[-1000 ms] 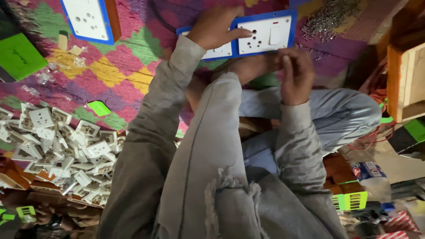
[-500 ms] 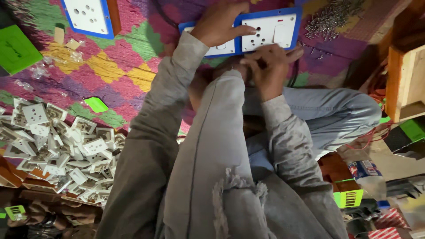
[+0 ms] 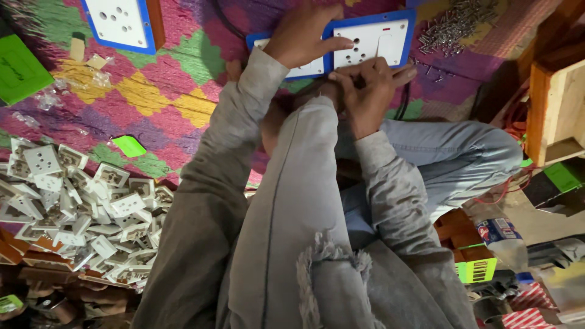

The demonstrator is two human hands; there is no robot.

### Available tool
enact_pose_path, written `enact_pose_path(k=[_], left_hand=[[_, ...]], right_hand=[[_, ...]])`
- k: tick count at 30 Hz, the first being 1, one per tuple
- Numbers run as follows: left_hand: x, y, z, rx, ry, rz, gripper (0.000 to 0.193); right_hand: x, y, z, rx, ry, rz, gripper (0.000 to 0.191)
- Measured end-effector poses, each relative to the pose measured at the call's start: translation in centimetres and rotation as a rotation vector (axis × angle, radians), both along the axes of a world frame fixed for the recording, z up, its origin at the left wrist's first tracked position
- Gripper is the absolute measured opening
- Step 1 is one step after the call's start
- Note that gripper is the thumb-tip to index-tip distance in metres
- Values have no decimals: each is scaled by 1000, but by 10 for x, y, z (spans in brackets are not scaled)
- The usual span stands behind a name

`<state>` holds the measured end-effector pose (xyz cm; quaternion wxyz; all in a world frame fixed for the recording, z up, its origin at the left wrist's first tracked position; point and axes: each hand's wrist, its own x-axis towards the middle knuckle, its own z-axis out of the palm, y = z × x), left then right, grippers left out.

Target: The person assembles electrical socket units by inserting white faceplates into blue frames and securing them with screws. They handle multiple units, flipping them to access the back, and place completed units aside.

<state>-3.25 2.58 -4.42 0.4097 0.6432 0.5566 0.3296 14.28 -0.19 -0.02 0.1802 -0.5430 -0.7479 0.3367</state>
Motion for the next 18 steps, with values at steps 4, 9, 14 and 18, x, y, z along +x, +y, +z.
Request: enact_pose_path(k=[4, 9, 14, 18], left_hand=[[0, -2, -1, -144, -6, -42, 44], [0, -4, 0, -107, 37, -38, 45], [2, -6, 3, -99, 46, -40, 45], [0, -8, 5, -77, 51, -49, 46]], right_hand=[[-6, -2, -3, -158, -50, -138, 20], [-14, -7, -3, -49, -296, -267, 77], [-10, 7, -2, 247, -406, -227, 150], [-8, 25, -7, 148, -225, -80, 169]])
